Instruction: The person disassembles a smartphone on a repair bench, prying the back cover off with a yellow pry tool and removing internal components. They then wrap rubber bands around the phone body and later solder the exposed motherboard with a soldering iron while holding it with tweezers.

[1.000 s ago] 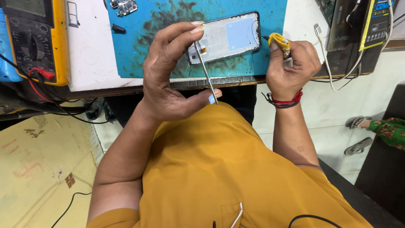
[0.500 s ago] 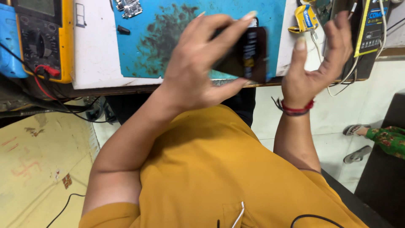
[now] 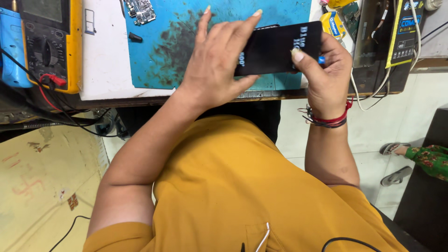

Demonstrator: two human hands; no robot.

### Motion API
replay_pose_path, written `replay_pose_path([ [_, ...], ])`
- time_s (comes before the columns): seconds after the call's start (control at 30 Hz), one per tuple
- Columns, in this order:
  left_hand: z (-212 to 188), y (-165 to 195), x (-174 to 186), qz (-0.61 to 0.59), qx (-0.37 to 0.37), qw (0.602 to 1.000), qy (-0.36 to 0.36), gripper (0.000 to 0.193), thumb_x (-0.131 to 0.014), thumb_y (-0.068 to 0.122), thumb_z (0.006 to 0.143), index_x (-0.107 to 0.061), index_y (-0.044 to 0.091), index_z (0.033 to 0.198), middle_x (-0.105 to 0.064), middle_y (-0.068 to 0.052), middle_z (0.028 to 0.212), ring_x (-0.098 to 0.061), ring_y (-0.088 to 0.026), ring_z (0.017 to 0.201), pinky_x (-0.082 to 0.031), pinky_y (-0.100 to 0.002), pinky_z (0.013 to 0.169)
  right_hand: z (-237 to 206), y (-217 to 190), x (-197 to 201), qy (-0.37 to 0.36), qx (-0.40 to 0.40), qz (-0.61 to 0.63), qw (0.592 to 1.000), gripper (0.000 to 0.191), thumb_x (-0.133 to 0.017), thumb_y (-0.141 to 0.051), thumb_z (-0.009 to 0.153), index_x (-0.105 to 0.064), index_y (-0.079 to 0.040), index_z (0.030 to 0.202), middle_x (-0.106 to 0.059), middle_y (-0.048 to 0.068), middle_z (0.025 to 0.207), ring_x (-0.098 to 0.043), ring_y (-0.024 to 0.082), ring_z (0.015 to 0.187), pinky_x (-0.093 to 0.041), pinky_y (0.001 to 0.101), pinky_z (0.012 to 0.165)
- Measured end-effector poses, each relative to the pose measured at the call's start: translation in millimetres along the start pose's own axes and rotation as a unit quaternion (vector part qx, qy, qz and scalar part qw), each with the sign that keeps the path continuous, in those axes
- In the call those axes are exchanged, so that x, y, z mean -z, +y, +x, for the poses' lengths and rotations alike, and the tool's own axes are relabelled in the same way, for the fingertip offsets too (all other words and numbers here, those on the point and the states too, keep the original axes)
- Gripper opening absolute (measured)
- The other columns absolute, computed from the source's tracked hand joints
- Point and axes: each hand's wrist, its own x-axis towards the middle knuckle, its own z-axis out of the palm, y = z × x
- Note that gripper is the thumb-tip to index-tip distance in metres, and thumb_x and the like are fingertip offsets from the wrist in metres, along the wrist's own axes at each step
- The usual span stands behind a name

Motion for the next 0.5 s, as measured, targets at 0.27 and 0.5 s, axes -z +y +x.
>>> replay_pose_path([
  [0.27, -9, -13, -12, -0.019, 0.008, 1.0, 0.01, 0.106, -0.093, 0.035, 0.085, -0.023, 0.006, 0.158, -0.058, -0.011, 0.137, -0.056, -0.031, 0.132, -0.011, -0.06, 0.129, 23, -59, -18, -0.169, 0.343, -0.506, 0.773, 0.062, -0.085, -0.015, 0.079, -0.059, -0.002, 0.133, -0.054, 0.026, 0.144, -0.053, 0.04, 0.132, -0.039, 0.0486, 0.114],
  [0.5, -10, -9, -3, -0.028, -0.007, 0.999, 0.035, 0.108, -0.091, 0.034, 0.081, -0.023, 0.003, 0.158, -0.057, -0.013, 0.141, -0.054, -0.032, 0.135, -0.01, -0.061, 0.128, 47, -47, -26, -0.311, 0.292, -0.565, 0.706, 0.064, -0.084, -0.02, 0.078, -0.063, -0.007, 0.137, -0.059, 0.016, 0.149, -0.055, 0.035, 0.132, -0.042, 0.0488, 0.112],
])
